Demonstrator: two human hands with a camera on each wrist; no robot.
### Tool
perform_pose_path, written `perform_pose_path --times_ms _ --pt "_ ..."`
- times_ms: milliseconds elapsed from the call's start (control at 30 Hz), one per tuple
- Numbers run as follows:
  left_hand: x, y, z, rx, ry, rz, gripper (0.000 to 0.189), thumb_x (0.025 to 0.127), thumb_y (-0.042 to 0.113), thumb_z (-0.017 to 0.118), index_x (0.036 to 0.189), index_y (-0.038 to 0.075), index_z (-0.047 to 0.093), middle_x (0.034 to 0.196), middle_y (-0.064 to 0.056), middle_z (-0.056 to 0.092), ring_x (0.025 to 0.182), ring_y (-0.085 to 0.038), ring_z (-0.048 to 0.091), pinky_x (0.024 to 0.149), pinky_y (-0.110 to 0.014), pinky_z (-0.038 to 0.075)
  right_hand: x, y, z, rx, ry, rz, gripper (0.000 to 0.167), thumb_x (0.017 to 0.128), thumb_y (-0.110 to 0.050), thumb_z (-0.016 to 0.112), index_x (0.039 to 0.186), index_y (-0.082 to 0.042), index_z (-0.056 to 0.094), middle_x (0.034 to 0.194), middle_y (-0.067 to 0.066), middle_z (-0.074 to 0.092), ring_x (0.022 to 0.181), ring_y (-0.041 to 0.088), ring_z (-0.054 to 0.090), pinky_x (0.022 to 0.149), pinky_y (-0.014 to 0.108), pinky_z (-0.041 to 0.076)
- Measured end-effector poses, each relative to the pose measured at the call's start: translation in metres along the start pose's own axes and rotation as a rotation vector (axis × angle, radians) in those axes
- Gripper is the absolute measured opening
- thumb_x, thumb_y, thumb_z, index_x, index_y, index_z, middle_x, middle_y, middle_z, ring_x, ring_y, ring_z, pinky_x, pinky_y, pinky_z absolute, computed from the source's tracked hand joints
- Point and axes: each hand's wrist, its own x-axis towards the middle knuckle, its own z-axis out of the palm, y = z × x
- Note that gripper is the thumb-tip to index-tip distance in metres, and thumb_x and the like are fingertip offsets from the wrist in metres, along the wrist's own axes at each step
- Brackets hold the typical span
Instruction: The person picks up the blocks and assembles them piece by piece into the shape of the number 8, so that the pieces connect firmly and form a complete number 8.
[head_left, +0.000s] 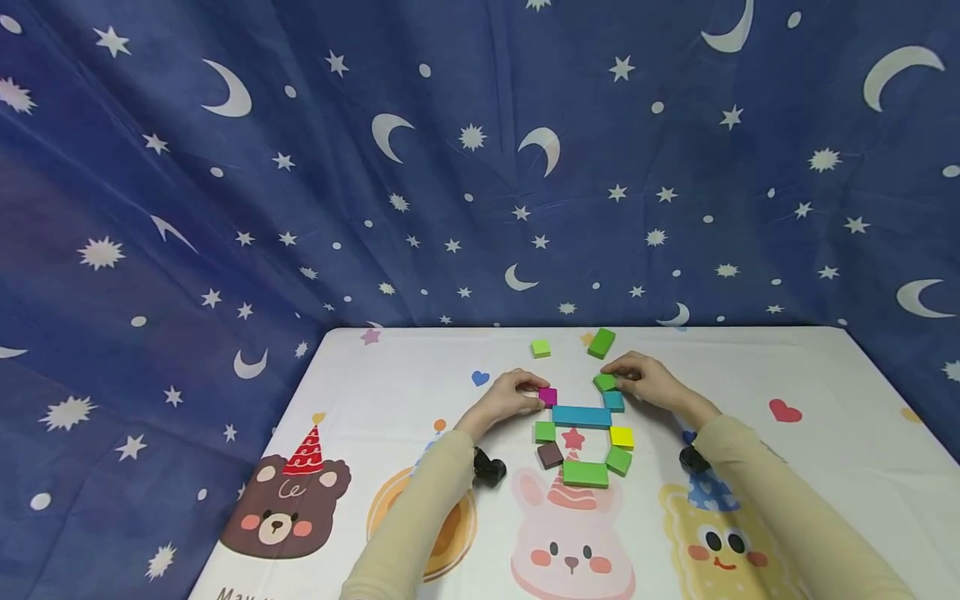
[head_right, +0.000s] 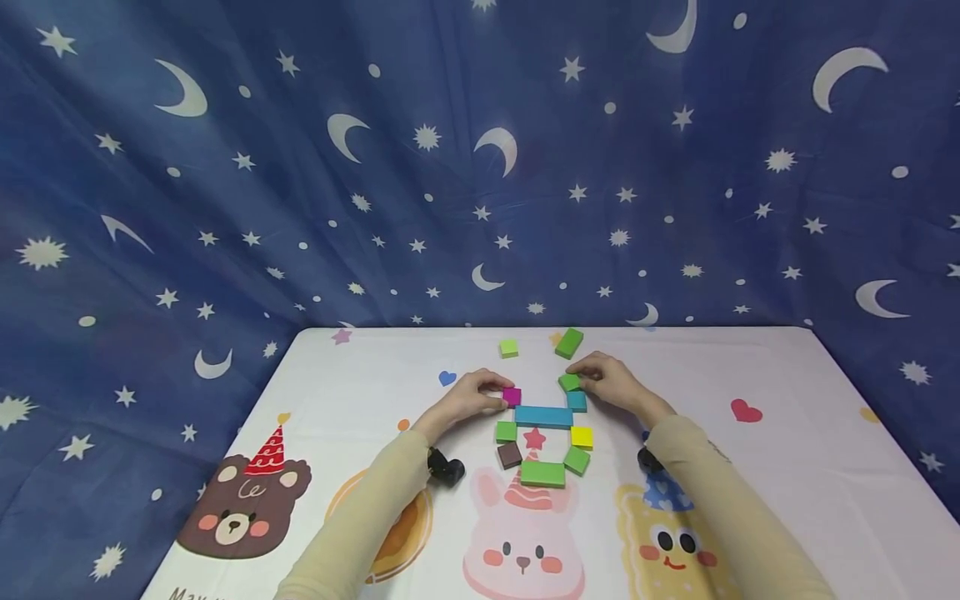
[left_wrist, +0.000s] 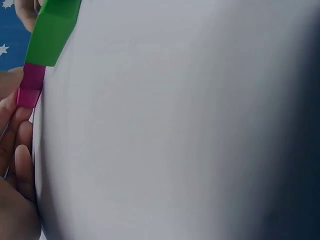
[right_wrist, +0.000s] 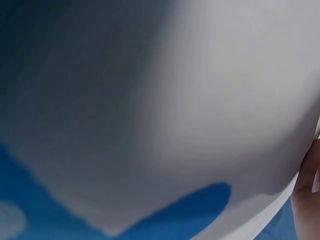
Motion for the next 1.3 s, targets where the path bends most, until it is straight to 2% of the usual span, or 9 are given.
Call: perform_pose_path --times_ms 333,500,667,867,933,1133,1300 --pt "0.003 -0.001 0.0 -0.15 -0.03 -0.014 0.031 0.086 0.013 0.069 0.117 0.009 0.068 0.111 -0.012 0.064 0.09 -0.008 0.055 0.082 -0.02 0.044 0.0 0.006 -0.003 0.005 -0.005 0.007 0.029 0.091 -0.001 0.057 0.118 -0.005 0.066 0.116 0.016 0.06 0.103 0.028 0.055 0.093 0.044 0.046" --pt "0.002 -0.003 -0.002 -0.191 -0.016 -0.013 0.034 0.089 0.013 0.066 0.121 0.004 0.065 0.117 -0.017 0.066 0.096 -0.015 0.061 0.084 -0.023 0.048 0.002 0.007 -0.004 0.007 -0.003 -0.006 0.029 0.091 -0.001 0.057 0.118 -0.006 0.067 0.115 0.015 0.061 0.103 0.028 0.055 0.092 0.044 0.046" --pt "0.0 -0.003 -0.009 -0.2 0.003 -0.03 0.034 0.091 0.014 0.063 0.124 0.004 0.063 0.122 -0.016 0.066 0.106 -0.021 0.063 0.092 -0.03 0.048 0.007 0.004 -0.003 0.017 -0.002 -0.023 0.028 0.091 -0.001 0.056 0.116 -0.007 0.067 0.114 0.014 0.061 0.1 0.026 0.055 0.089 0.041 0.046" --pt "-0.002 0.001 -0.019 -0.2 0.006 -0.081 0.034 0.092 0.02 0.062 0.124 0.009 0.063 0.115 -0.012 0.069 0.094 -0.012 0.064 0.077 -0.025 0.047 0.008 0.002 0.0 0.026 0.0 -0.021 0.027 0.091 -0.001 0.057 0.115 -0.006 0.068 0.112 0.014 0.06 0.099 0.026 0.055 0.088 0.039 0.046" --pt "-0.002 0.003 -0.022 -0.212 0.005 -0.095 0.034 0.092 0.019 0.062 0.124 0.009 0.063 0.113 -0.012 0.068 0.092 -0.012 0.064 0.076 -0.025 0.048 0.008 0.002 0.0 0.033 0.003 -0.013 0.027 0.091 -0.001 0.057 0.115 -0.006 0.068 0.113 0.014 0.06 0.099 0.026 0.055 0.089 0.039 0.046" --pt "0.0 0.007 -0.025 -0.216 0.008 -0.113 0.034 0.093 0.016 0.059 0.125 0.007 0.062 0.114 -0.016 0.066 0.098 -0.025 0.067 0.081 -0.032 0.052 0.005 0.004 0.0 0.044 -0.005 -0.001 0.027 0.091 -0.001 0.056 0.115 -0.007 0.067 0.114 0.013 0.06 0.1 0.025 0.054 0.09 0.039 0.045" --pt "0.004 0.006 -0.027 -0.21 0.021 -0.118 0.033 0.093 0.015 0.059 0.125 0.007 0.062 0.112 -0.015 0.067 0.098 -0.026 0.067 0.078 -0.03 0.051 0.002 0.005 -0.001 0.055 -0.004 0.001 0.027 0.091 0.0 0.056 0.115 -0.005 0.067 0.114 0.015 0.06 0.101 0.025 0.054 0.091 0.041 0.045"
